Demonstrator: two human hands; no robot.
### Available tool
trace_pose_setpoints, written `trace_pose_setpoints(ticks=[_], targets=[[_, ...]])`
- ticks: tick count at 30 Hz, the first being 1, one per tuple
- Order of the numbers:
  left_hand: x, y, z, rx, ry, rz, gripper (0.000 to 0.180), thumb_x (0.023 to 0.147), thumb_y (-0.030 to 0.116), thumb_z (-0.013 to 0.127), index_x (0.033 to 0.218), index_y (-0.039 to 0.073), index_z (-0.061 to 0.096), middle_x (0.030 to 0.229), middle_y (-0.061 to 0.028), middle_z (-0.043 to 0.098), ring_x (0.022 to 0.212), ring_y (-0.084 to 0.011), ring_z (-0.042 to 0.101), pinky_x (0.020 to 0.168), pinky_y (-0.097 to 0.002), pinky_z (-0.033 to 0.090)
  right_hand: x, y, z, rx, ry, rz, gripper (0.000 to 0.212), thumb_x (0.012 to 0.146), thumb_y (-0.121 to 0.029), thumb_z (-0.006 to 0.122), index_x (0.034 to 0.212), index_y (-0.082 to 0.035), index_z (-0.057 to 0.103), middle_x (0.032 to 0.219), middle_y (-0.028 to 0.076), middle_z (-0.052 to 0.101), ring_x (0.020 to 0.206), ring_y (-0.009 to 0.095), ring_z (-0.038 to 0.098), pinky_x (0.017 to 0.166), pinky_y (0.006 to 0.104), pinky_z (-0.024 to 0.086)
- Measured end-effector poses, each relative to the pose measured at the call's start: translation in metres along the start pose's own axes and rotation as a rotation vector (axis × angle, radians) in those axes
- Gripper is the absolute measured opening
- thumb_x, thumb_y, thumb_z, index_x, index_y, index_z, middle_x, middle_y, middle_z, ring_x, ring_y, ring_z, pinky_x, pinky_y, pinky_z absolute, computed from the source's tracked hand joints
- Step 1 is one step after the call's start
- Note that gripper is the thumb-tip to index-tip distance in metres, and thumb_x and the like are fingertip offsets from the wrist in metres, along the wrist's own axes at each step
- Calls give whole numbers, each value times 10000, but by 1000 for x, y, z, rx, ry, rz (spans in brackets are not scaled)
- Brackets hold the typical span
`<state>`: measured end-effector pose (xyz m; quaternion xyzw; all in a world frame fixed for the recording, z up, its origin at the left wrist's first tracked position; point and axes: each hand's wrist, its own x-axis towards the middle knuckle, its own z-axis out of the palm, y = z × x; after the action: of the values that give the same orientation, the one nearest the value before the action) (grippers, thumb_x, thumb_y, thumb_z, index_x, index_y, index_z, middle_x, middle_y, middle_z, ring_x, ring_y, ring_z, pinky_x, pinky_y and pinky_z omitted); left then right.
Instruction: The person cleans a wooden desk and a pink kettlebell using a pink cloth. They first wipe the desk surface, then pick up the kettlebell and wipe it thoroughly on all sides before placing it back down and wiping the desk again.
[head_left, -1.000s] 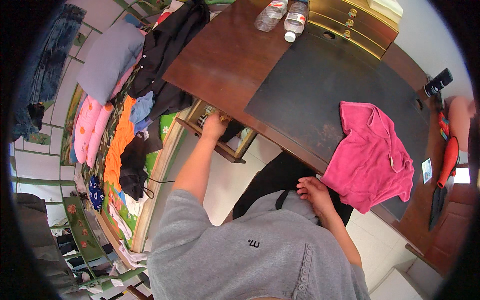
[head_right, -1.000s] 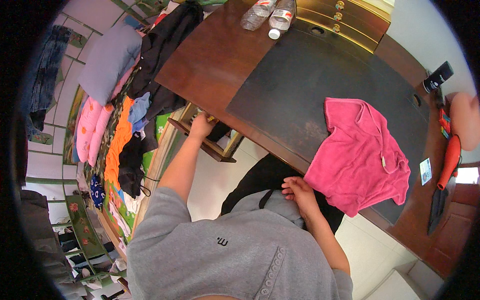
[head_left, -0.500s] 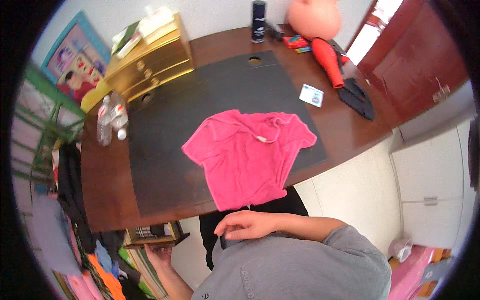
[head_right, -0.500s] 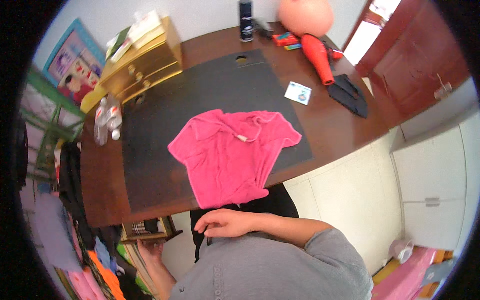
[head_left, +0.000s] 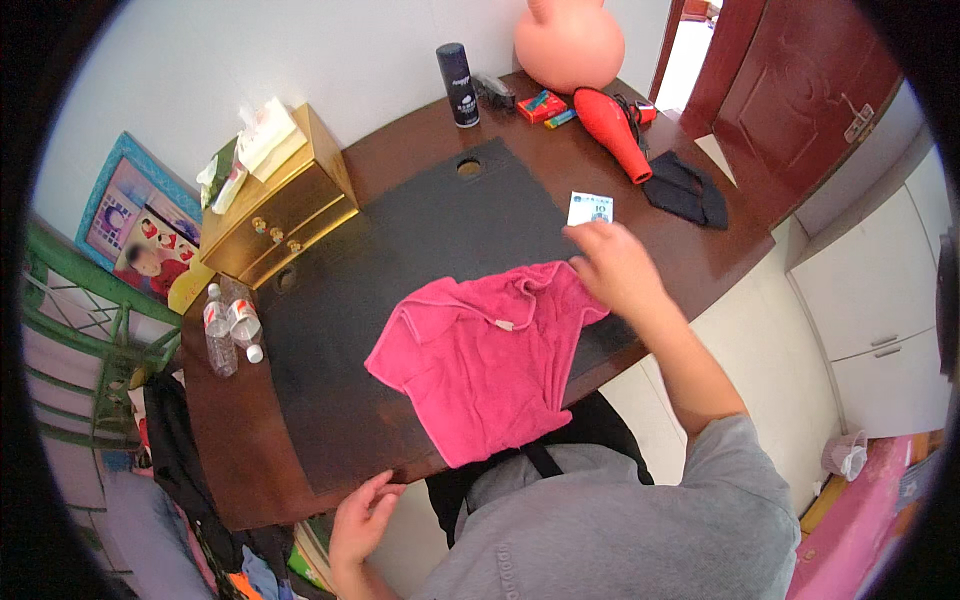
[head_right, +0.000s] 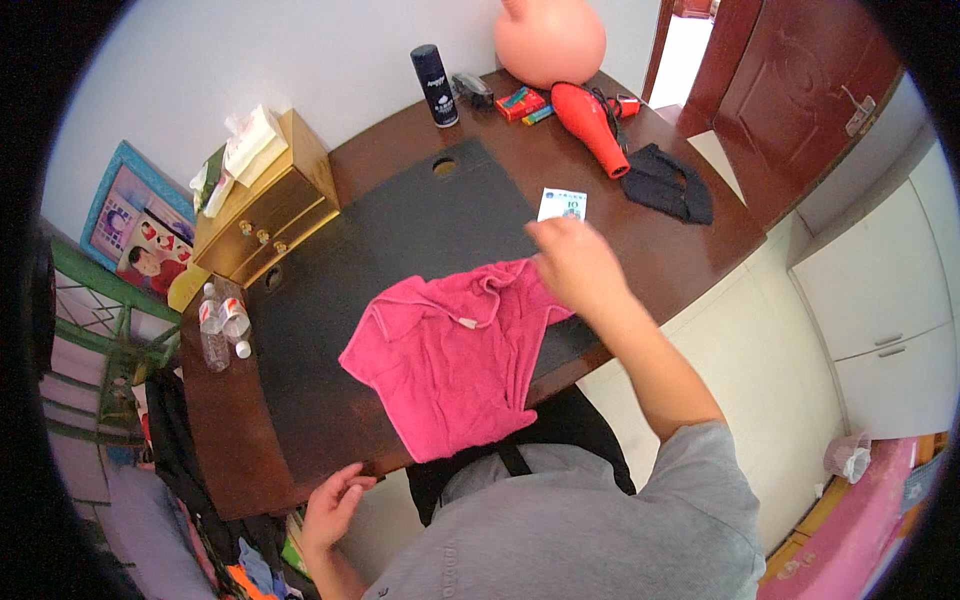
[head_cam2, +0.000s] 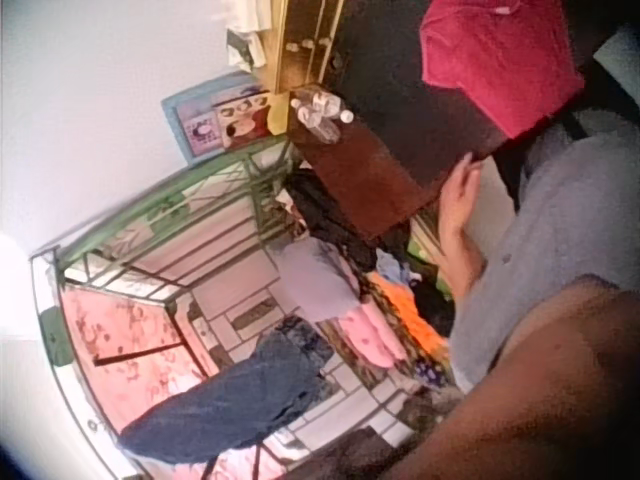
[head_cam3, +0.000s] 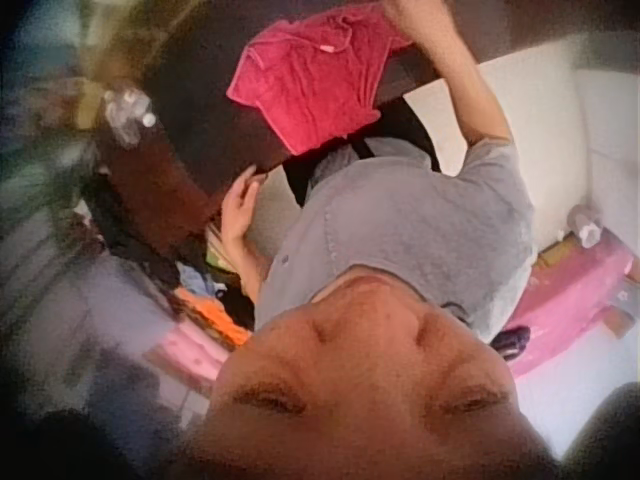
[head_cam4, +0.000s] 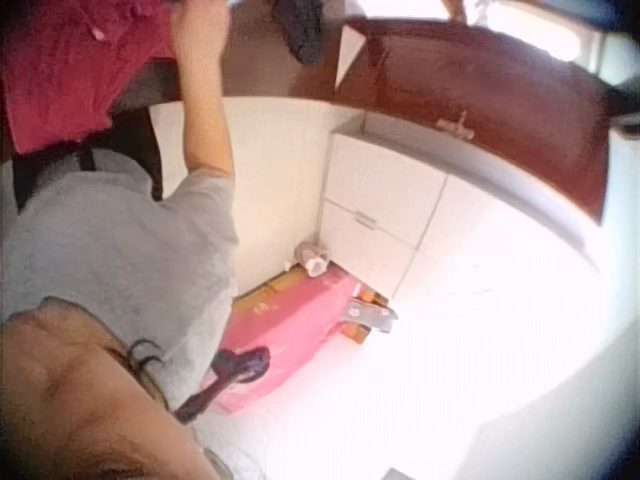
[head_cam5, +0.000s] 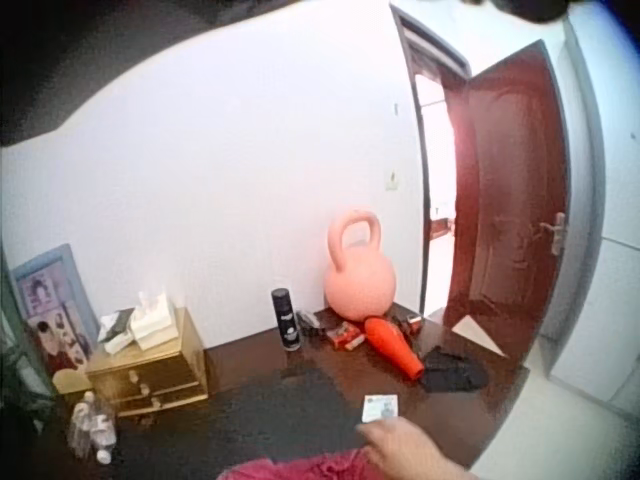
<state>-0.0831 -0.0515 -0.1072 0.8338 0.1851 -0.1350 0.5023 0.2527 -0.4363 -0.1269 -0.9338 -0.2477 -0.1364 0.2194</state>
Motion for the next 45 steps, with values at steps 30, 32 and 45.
trace_pose_setpoints(ticks=[30, 32, 45], targets=[[46, 84, 41, -6, 7, 604, 266, 945, 32, 661, 1204, -4, 707, 1028, -103, 773, 917, -225, 730, 825, -346, 563, 14, 19, 0, 1309, 157, 494, 79, 1016, -135, 672, 995, -93, 609, 928, 7, 703, 807, 101, 700, 669, 224, 523], [45, 81, 42, -46, 14, 570, 266, 951, 34, 657, 1211, -3, 704, 1029, -104, 769, 916, -217, 728, 821, -341, 561, 14, -11, -3, 1359, 134, 446, 89, 985, -97, 703, 1013, -82, 620, 980, 31, 709, 837, 119, 700, 680, 230, 535], [34, 41, 37, -1218, -240, 162, 492, 1065, 318, 607, 1469, 58, 499, 1182, -72, 690, 1010, -151, 683, 746, -260, 552, -58, -193, 20, 965, -286, -388, 195, 806, 138, 660, 897, -35, 648, 1028, 137, 729, 959, 239, 701, 833, 310, 539]])
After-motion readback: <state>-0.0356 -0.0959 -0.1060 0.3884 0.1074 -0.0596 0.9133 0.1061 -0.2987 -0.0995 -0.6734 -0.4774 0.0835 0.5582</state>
